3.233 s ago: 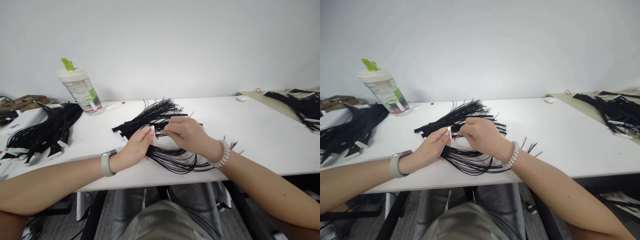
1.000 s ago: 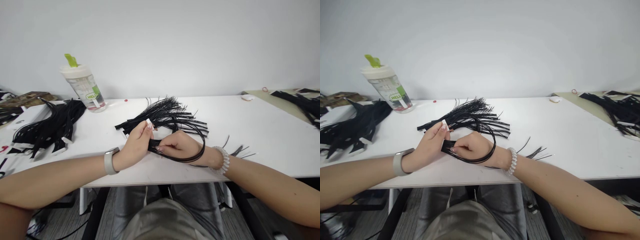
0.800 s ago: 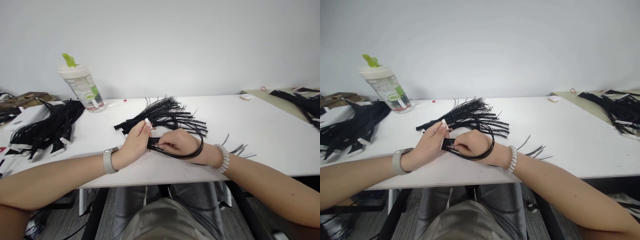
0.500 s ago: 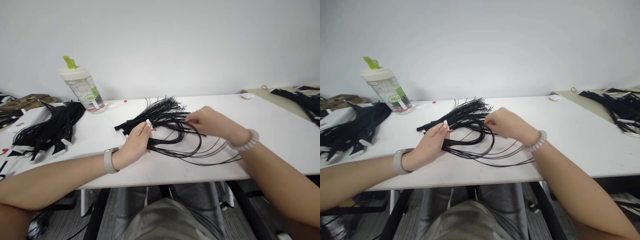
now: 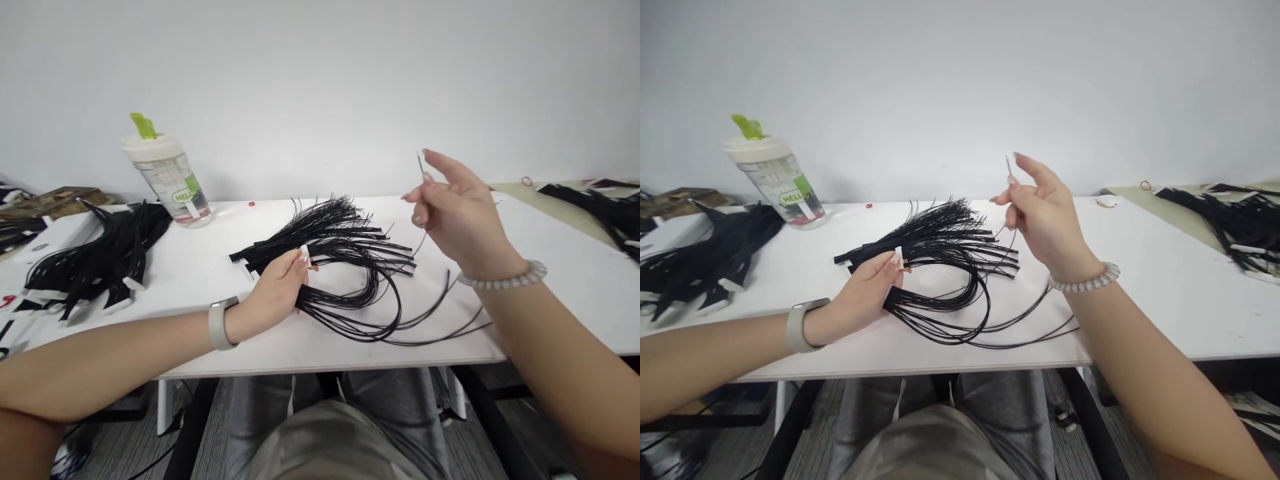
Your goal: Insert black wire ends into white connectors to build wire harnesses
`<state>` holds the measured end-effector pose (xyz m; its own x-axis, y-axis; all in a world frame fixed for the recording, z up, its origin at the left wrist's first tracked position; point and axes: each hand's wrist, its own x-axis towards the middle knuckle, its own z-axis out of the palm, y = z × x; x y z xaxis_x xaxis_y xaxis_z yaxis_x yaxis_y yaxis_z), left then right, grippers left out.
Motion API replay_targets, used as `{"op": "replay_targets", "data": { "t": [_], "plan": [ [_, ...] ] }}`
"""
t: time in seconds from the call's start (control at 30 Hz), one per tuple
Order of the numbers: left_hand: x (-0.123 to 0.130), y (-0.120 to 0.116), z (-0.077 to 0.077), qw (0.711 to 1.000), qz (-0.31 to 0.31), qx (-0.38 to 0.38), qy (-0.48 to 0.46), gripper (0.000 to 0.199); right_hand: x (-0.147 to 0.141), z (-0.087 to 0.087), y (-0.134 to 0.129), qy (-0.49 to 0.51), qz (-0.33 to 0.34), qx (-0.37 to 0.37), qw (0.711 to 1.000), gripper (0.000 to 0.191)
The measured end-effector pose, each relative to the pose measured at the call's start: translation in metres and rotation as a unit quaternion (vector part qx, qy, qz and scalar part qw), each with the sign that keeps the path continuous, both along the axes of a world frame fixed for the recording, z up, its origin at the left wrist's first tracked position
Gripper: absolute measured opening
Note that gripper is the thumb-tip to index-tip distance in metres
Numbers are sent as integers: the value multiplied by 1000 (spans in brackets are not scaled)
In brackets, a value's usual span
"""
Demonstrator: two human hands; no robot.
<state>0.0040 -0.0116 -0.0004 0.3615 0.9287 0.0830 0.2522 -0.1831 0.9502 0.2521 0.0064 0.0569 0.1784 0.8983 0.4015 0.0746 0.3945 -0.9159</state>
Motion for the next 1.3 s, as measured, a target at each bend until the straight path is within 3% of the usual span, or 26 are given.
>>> {"op": "replay_targets", "data": {
  "t": [0.13,0.23,0.37,0.57,1.3],
  "plan": [
    [1,1,0,1000,-6,7,1,38,-21,-6,-11,-181,19,17,983,11],
    [0,2,-1,999,-9,32,6,38,-36,-15,-19,-351,31,62,934,16],
    [-1,1,0,998,-23,52,26,40,-51,-25,-24,-448,56,142,881,13],
    [-1,1,4,994,-23,89,61,39,-57,-32,-22,-478,51,207,852,11],
    [2,-1,8,994,-29,86,65,39,-62,-37,-25,-489,50,237,838,20]
  ]
}}
